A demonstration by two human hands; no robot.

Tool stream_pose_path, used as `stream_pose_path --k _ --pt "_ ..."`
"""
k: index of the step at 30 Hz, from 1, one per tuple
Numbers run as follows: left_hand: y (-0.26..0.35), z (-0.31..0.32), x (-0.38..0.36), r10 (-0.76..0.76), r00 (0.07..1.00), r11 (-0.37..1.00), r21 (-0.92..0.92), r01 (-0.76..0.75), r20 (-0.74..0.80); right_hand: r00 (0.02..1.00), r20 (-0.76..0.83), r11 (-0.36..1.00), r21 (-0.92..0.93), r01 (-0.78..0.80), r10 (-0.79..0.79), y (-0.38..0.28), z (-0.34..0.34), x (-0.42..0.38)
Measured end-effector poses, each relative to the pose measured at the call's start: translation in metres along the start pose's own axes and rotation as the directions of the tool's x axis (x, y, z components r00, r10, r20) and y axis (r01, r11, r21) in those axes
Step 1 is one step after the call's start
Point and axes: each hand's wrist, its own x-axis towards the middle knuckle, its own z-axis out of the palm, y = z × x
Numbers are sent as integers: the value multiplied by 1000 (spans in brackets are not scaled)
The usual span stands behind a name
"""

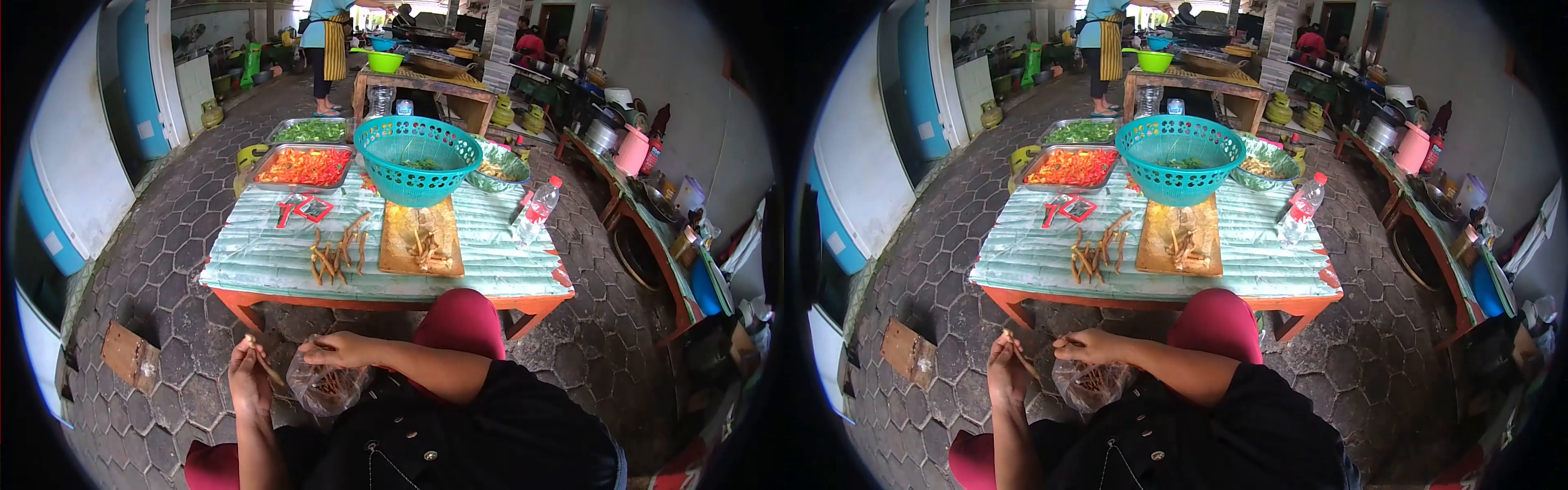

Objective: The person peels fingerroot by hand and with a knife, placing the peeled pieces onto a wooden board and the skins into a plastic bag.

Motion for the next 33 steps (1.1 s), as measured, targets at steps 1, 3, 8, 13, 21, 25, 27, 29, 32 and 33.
stream_pose_path --k 1,3,8,13,21,25,27,29,32,33 --pt "0 2 -1 3 1000 997 -83 -4 -15 978 -77 977 -112 183 -193 7 6 3" --pt "0 2 -3 -28 998 983 -184 17 -60 960 -137 963 -148 224 -244 8 15 5" --pt "-1 14 -8 -14 993 971 -241 -15 -120 997 -27 995 79 -64 66 -53 11 -19" --pt "0 27 -11 -27 991 943 -332 -20 -135 992 -124 998 49 30 -23 -33 24 -10" --pt "-3 33 -12 -13 985 951 -308 -41 -171 972 -210 985 107 133 -109 -27 21 -6" --pt "-12 28 -10 -10 998 951 -308 -7 -55 974 -214 991 90 97 -76 -30 18 -6" --pt "-12 32 -13 -20 999 960 -280 7 -42 980 -192 992 102 79 -58 -31 18 -7" --pt "-17 30 -12 8 999 959 -284 -17 -32 983 -176 991 115 73 -52 -28 19 -6" --pt "-20 29 -14 38 999 952 -303 -45 -27 982 -186 981 181 65 -30 -27 21 -5" --pt "-20 30 -15 45 998 953 -300 -53 -34 983 -179 981 180 65 -32 -32 20 -8"
